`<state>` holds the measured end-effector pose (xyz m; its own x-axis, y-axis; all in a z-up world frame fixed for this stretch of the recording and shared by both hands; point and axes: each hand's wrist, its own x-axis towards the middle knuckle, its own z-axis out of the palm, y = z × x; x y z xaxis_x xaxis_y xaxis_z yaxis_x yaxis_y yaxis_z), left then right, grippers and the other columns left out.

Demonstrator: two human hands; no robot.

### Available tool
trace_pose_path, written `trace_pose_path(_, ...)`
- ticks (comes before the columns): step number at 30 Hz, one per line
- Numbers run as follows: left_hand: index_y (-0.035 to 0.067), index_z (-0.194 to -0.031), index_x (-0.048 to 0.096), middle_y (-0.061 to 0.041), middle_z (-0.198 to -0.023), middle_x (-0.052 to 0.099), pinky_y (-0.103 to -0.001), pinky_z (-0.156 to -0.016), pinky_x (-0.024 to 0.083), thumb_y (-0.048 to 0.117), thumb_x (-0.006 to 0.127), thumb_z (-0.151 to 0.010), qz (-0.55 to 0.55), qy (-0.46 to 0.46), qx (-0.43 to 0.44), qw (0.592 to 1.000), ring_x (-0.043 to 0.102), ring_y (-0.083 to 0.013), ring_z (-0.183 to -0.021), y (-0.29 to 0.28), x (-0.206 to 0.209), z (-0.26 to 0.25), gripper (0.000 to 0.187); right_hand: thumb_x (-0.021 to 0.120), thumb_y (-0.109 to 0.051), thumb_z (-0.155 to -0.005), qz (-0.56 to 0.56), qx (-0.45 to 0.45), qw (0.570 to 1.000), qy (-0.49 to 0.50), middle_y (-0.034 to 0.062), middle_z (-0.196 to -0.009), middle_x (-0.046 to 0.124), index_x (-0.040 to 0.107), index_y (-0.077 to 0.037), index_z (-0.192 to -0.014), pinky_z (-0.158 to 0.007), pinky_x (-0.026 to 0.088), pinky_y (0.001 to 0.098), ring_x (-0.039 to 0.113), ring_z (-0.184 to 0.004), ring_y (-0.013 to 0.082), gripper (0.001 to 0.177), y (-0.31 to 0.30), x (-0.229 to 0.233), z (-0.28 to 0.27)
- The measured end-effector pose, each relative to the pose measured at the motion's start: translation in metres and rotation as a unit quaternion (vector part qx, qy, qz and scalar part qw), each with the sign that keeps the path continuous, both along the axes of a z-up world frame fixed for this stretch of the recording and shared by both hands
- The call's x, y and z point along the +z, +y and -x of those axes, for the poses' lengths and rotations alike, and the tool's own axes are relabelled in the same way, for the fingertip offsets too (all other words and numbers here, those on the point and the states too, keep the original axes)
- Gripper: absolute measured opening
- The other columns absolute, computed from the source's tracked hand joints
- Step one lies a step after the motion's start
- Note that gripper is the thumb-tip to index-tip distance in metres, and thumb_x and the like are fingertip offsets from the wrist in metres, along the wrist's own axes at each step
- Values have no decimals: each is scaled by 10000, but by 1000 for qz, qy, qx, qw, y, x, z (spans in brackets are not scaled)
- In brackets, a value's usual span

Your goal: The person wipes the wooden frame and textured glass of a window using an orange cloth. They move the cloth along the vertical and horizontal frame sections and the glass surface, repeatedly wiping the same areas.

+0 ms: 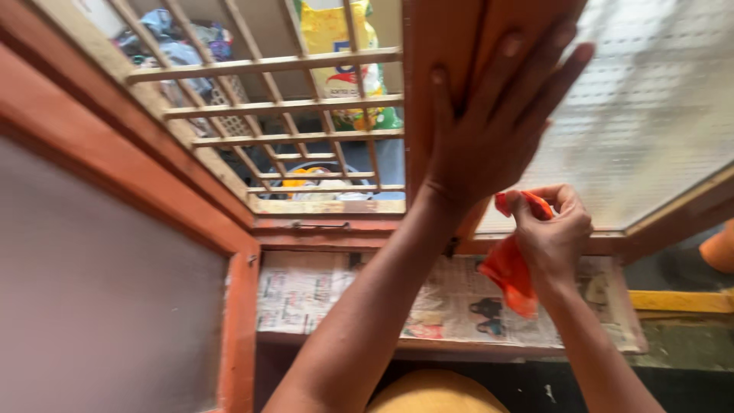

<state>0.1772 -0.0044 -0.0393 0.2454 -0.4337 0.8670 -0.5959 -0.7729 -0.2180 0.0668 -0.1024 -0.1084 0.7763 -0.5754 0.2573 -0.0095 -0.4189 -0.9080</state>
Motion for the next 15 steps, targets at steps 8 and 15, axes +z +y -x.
trace_pose_path(8,300,-1654,158,58,-1751,95,-806,-1235,8,347,391,-1166,-57,-22,-11,998,80,-274,-1653,18,-44,-7,543,836,-224,-864,141,20,989,40,114,-879,776,785,-44,-1084,-638,606,279,745,-717,181,289,49,-53,-8)
trace_pose_path(15,270,-1659,72,22,-1716,-23,-818,-1211,-67,397,320,-1134,-40,-47,-12,998,-5,-294,-1662,1,-67,-17,595,799,-138,-918,109,-14,994,9,120,-813,763,787,11,-1054,-609,546,295,718,-682,155,202,56,-47,-6)
